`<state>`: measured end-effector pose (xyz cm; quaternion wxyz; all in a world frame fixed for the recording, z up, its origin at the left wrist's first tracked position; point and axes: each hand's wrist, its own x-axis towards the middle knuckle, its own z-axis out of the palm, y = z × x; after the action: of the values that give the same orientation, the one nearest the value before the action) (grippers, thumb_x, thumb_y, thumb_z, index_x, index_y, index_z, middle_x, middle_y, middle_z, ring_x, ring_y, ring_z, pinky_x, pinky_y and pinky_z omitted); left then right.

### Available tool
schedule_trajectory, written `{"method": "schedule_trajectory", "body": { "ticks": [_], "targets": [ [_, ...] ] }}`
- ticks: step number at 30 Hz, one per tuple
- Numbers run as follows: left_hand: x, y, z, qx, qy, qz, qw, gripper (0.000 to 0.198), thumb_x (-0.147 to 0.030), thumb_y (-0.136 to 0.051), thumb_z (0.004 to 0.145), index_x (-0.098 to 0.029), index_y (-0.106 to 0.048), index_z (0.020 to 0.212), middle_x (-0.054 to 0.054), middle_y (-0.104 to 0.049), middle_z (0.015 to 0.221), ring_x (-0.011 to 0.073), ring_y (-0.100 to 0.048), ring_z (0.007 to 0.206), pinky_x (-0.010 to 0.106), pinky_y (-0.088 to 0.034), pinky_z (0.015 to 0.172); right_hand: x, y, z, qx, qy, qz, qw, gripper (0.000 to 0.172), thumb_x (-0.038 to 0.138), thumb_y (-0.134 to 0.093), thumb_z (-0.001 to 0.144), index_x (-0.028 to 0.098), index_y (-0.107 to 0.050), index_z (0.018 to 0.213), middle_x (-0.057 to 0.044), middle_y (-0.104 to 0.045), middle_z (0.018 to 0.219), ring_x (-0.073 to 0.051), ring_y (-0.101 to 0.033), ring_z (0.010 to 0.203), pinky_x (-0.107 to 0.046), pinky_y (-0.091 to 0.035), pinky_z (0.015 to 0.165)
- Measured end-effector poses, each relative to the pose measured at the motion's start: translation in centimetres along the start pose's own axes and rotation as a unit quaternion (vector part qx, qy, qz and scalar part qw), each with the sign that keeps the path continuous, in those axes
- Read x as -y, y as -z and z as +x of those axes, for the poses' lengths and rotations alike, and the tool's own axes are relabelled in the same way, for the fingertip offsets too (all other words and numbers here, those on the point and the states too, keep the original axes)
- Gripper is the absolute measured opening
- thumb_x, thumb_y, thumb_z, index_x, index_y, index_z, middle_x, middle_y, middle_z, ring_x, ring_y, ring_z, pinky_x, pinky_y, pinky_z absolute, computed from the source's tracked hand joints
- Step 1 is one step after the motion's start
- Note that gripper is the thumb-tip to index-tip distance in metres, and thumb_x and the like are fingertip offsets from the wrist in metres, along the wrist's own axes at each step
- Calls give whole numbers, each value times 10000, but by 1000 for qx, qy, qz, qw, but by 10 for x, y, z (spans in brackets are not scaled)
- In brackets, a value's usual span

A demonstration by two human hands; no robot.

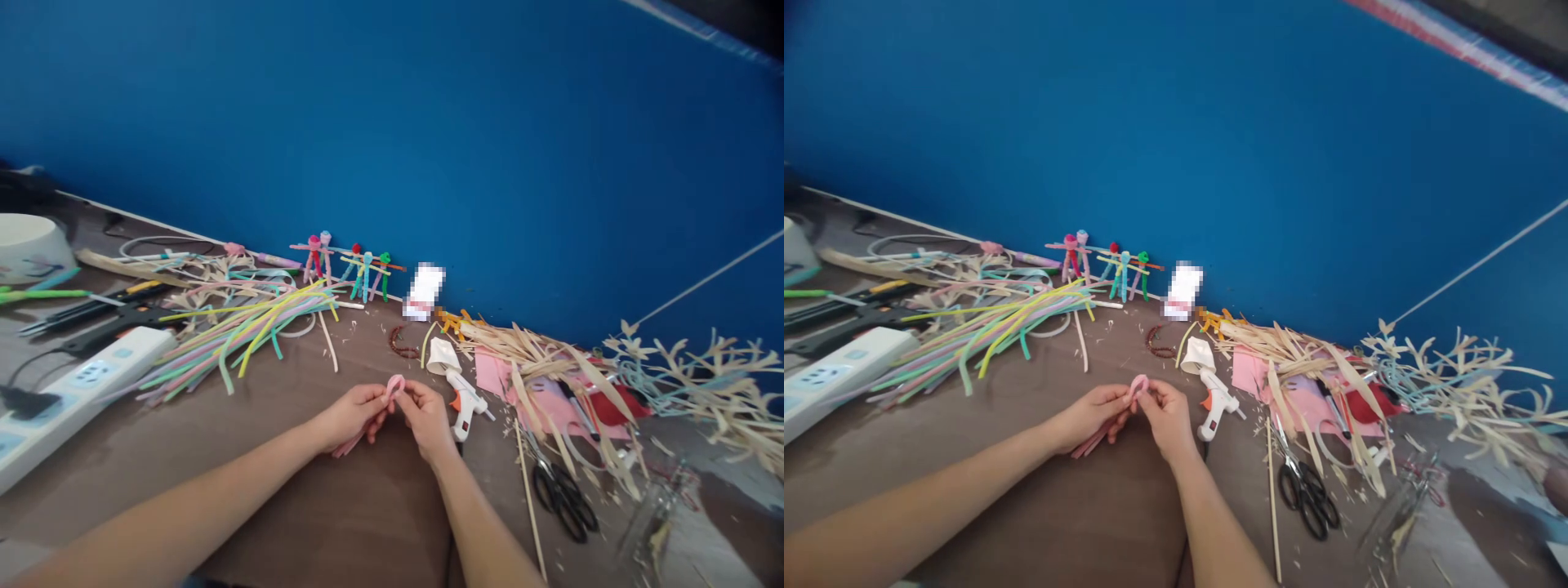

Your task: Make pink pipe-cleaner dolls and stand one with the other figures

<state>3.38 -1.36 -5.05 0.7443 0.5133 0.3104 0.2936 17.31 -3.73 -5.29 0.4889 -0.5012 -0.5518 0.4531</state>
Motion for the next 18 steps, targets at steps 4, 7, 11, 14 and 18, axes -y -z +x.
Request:
{"method": "schedule_trajectory", "body": {
  "ticks": [4,7,11,14,18],
  "targets": [
    [-7,2,7,29,-14,73,997,317,-444,-462,730,-148,-446,619,-68,-412,474,45,-399,357,176,-343,384,-4,6,3,-36,-5,-8,999,202,339,-568,705,146,-599,757,25,-526,577,-56,-346,429,-183,-285,424],
    [-8,7,13,65,-27,116,991,345,-446,-446,741,-143,-443,577,-51,-445,457,56,-428,384,177,-339,414,-7,9,5,-55,21,-37,998,194,328,-575,701,136,-598,727,23,-519,567,-71,-393,476,-189,-323,473],
    [-5,9,14,62,-55,171,982,348,-443,-423,757,-146,-452,577,-44,-462,454,64,-439,403,176,-322,430,-5,7,4,-58,37,-71,995,200,321,-558,712,125,-596,715,9,-536,584,-87,-437,516,-204,-360,522],
    [-3,7,11,31,-88,220,971,338,-433,-409,769,-146,-469,601,-44,-455,460,65,-430,403,176,-312,427,0,4,2,-56,46,-104,992,210,322,-543,722,120,-588,687,20,-497,544,-79,-404,490,-198,-342,494],
    [0,6,9,2,-101,193,976,338,-436,-390,776,-145,-477,628,-47,-433,459,67,-422,398,177,-316,419,3,0,-2,-64,64,-137,986,213,320,-561,709,131,-587,802,60,-379,495,-62,-301,440,-181,-267,423]
  ]
}}
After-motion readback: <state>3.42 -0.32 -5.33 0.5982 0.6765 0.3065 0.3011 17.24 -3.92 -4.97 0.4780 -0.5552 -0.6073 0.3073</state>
